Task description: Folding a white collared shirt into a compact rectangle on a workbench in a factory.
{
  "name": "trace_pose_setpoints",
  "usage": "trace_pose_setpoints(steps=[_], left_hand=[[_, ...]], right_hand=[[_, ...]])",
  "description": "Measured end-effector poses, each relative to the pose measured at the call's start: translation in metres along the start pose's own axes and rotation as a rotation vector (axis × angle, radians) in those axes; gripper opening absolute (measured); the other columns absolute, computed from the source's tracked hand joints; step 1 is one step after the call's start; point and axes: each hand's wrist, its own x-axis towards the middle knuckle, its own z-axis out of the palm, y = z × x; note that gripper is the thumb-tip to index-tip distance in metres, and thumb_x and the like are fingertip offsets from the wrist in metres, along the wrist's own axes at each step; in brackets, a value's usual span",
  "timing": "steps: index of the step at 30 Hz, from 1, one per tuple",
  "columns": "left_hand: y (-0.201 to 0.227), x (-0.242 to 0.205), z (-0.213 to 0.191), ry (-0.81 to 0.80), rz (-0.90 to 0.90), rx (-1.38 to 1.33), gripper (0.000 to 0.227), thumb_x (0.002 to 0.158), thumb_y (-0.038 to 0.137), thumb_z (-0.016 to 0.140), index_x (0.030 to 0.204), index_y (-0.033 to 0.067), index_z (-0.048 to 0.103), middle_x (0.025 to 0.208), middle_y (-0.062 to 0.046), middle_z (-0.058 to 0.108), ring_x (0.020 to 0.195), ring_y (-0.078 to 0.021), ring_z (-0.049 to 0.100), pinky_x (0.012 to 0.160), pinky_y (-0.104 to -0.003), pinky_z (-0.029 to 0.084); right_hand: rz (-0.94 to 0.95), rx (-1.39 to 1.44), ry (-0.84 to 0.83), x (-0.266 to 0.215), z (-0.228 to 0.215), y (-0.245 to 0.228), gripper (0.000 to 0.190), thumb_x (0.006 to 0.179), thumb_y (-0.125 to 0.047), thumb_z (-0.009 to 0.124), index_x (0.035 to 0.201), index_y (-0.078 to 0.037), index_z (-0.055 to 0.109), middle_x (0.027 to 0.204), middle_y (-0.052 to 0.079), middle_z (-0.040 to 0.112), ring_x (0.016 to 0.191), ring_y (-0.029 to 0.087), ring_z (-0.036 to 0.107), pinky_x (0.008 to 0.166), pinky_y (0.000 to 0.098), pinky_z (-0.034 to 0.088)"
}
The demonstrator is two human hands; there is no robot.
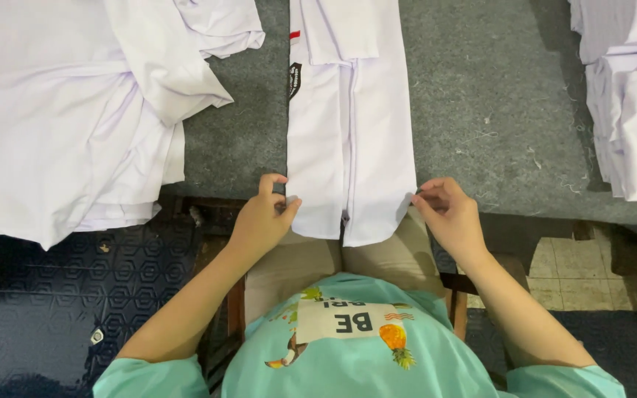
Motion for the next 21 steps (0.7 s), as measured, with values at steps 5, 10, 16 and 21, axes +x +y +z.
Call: trace_pose_setpoints(steps=[5, 10, 16, 21], left_hand=[[-0.026, 0.018, 0.012, 0.036, -0.013, -0.257, 0.033, 0.101, 0.025, 0.061, 0.129, 0.0138, 0.048, 0.095, -0.013, 0.079, 0.088, -0.0270, 0.075, 0.076, -0.037, 0.057], [-0.041, 0.026, 0.016, -0.003, -0.058, -0.349, 0.030, 0.100, 0.023, 0.062, 0.127, 0.0168, 0.050, 0.095, -0.009, 0.080, 0.084, -0.0230, 0.072, 0.075, -0.035, 0.055], [-0.036, 0.022, 0.009, -0.041, -0.054, -0.324, 0.033, 0.098, 0.023, 0.065, 0.127, 0.0152, 0.050, 0.103, -0.013, 0.079, 0.094, -0.0278, 0.075, 0.081, -0.037, 0.058], [-0.047, 0.028, 0.020, -0.063, -0.029, -0.499, 0.038, 0.096, 0.021, 0.069, 0.127, 0.0143, 0.046, 0.110, -0.016, 0.078, 0.099, -0.0283, 0.074, 0.085, -0.038, 0.059]], right_hand=[[0.075, 0.280, -0.044, 0.000, 0.008, -0.003, 0.032, 0.091, -0.010, 0.079, 0.115, -0.001, 0.061, 0.091, 0.018, 0.076, 0.076, 0.021, 0.072, 0.059, 0.0268, 0.058], [0.075, 0.315, -0.011, 0.001, 0.019, 0.010, 0.028, 0.093, -0.008, 0.076, 0.115, -0.002, 0.060, 0.090, 0.016, 0.075, 0.071, 0.018, 0.070, 0.052, 0.0233, 0.054], [0.046, 0.208, 0.038, -0.009, 0.014, -0.004, 0.031, 0.090, -0.009, 0.080, 0.111, -0.002, 0.059, 0.099, 0.019, 0.075, 0.069, 0.021, 0.070, 0.053, 0.0293, 0.055], [0.215, 0.507, -0.109, -0.001, 0.011, 0.004, 0.032, 0.088, -0.003, 0.074, 0.113, 0.000, 0.054, 0.086, 0.016, 0.072, 0.048, 0.014, 0.058, 0.044, 0.0242, 0.048]])
